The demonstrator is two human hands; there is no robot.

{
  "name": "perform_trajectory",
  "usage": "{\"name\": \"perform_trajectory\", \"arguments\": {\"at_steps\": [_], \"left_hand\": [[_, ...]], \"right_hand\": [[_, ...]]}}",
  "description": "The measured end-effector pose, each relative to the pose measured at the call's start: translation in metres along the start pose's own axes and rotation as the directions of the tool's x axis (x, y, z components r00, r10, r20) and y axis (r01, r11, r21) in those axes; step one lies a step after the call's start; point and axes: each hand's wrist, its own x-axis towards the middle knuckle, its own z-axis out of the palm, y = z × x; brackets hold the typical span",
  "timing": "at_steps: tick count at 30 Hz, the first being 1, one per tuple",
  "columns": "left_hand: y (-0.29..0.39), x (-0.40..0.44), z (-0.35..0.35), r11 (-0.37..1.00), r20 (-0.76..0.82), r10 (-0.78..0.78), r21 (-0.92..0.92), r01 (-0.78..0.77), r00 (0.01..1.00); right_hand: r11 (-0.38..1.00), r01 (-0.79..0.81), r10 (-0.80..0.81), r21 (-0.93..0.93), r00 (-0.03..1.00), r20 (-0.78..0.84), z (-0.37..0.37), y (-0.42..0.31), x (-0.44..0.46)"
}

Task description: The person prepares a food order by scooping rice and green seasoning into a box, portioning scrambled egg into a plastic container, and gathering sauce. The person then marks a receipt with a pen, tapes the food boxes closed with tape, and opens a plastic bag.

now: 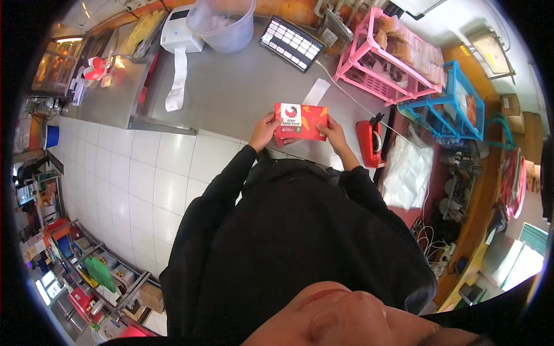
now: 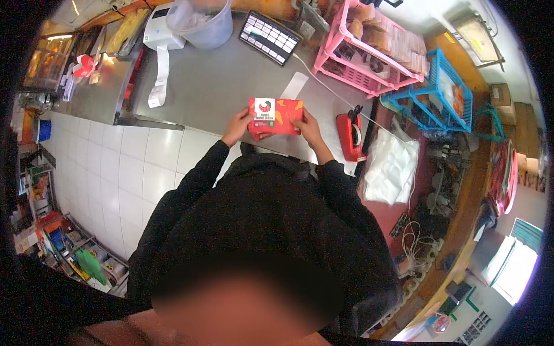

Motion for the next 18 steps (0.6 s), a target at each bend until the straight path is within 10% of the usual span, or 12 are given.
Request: {"name": "perform_trajectory", "arguments": {"at_steps": [4, 18], "left_hand": [[0.027, 0.007, -0.012, 0.951, -0.024, -0.294, -0.104, 0.290, 0.956], [0.007, 0.034, -0.014, 0.941, 0.118, -0.331, 0.114, 0.318, 0.936]], "right_hand": [[0.979, -0.162, 0.148, -0.123, 0.982, -0.118, -0.010, -0.021, 0.001], [0.942, -0.288, 0.281, -0.171, 0.958, -0.062, -0.017, -0.014, 0.014]]}}
